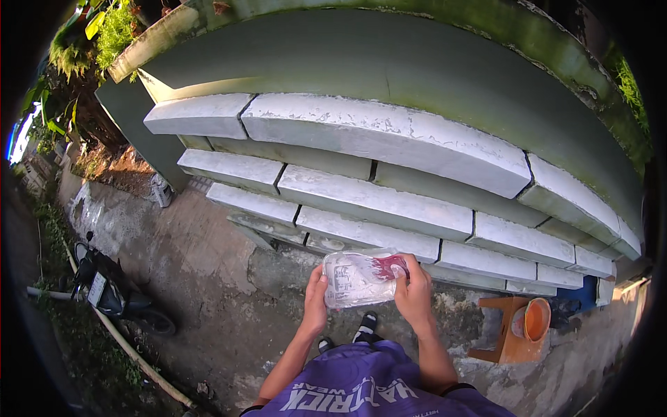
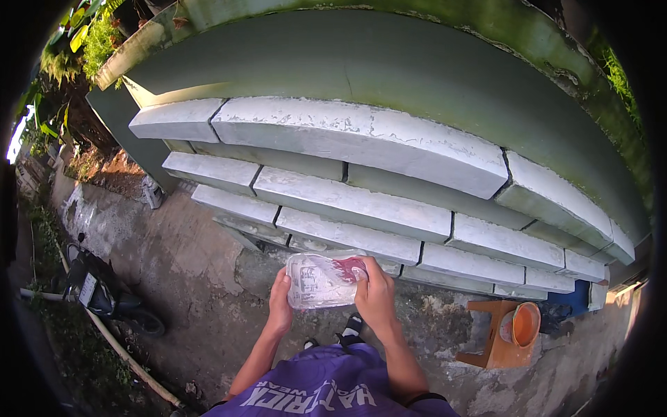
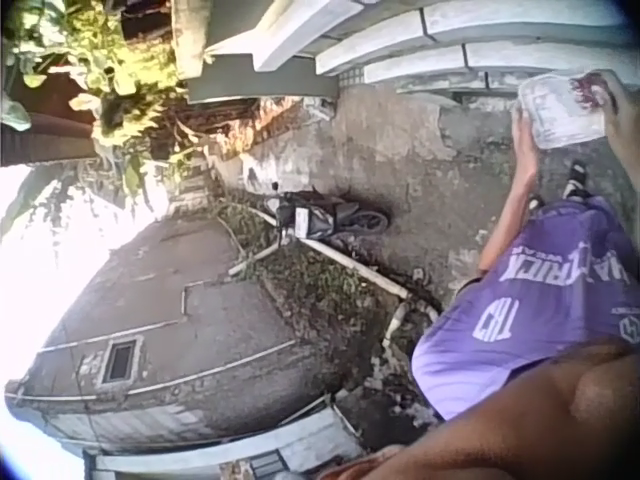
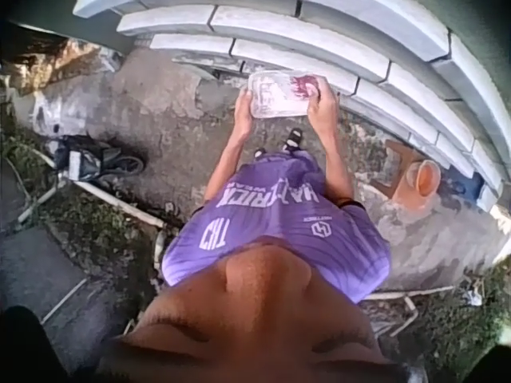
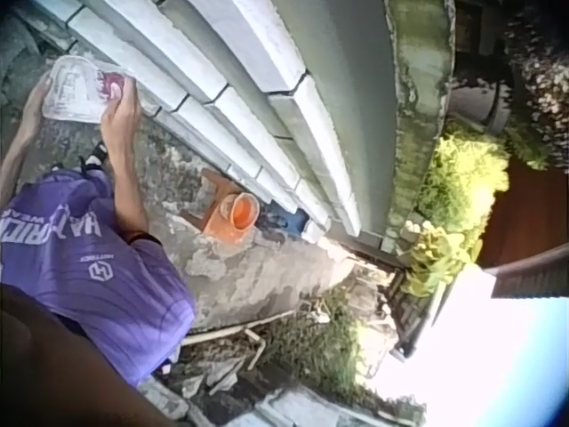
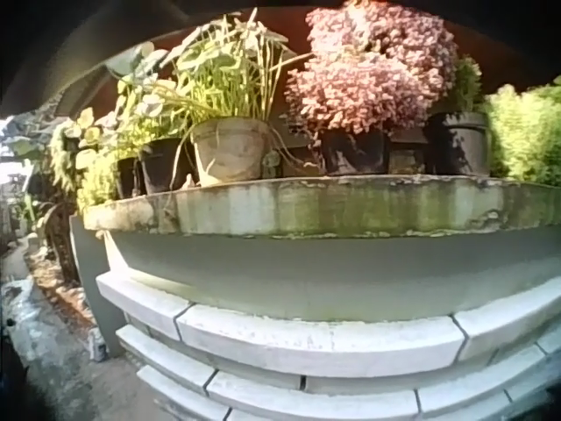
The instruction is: Patching or applying putty/compound to a textured wall using a scraper.
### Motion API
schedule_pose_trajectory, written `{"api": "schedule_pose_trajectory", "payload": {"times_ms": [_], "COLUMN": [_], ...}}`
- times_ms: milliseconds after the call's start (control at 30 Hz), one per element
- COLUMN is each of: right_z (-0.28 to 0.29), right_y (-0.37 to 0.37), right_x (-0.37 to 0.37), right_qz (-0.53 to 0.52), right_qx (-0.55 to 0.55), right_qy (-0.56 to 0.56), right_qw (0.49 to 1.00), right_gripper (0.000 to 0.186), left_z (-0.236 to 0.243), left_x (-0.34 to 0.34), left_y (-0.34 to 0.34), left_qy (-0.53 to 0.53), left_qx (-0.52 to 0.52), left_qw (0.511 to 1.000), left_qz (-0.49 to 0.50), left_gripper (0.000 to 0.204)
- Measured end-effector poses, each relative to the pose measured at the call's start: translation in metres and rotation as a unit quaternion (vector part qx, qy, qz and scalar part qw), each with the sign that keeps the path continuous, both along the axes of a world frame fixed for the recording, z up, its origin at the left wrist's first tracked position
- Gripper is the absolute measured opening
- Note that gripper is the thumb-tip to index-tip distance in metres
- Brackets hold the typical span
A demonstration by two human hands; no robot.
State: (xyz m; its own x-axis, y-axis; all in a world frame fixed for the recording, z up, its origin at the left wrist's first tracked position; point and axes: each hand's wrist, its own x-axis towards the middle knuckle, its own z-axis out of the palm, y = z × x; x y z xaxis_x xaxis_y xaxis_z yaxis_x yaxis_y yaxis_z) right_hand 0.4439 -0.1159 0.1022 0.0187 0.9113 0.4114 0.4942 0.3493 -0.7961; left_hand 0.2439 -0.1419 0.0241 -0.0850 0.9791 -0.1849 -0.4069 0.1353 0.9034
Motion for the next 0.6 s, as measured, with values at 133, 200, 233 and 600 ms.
{"api": "schedule_pose_trajectory", "payload": {"times_ms": [133,200,233,600], "right_z": [-0.018,-0.019,-0.02,-0.039], "right_y": [0.001,0.002,0.002,0.022], "right_x": [0.011,0.011,0.011,0.022], "right_qz": [-0.029,-0.021,-0.022,-0.011], "right_qx": [-0.008,-0.046,-0.047,-0.083], "right_qy": [0.005,0.023,0.023,0.079], "right_qw": [1.0,0.998,0.998,0.993], "right_gripper": [0.028,0.025,0.025,0.02], "left_z": [-0.006,-0.008,-0.008,-0.018], "left_x": [0.022,0.027,0.03,0.041], "left_y": [0.003,0.005,0.007,0.015], "left_qy": [0.039,0.031,0.023,0.003], "left_qx": [0.032,0.031,0.031,-0.02], "left_qw": [0.998,0.998,0.999,0.998], "left_qz": [0.038,0.033,0.028,0.062], "left_gripper": [0.048,0.048,0.049,0.046]}}
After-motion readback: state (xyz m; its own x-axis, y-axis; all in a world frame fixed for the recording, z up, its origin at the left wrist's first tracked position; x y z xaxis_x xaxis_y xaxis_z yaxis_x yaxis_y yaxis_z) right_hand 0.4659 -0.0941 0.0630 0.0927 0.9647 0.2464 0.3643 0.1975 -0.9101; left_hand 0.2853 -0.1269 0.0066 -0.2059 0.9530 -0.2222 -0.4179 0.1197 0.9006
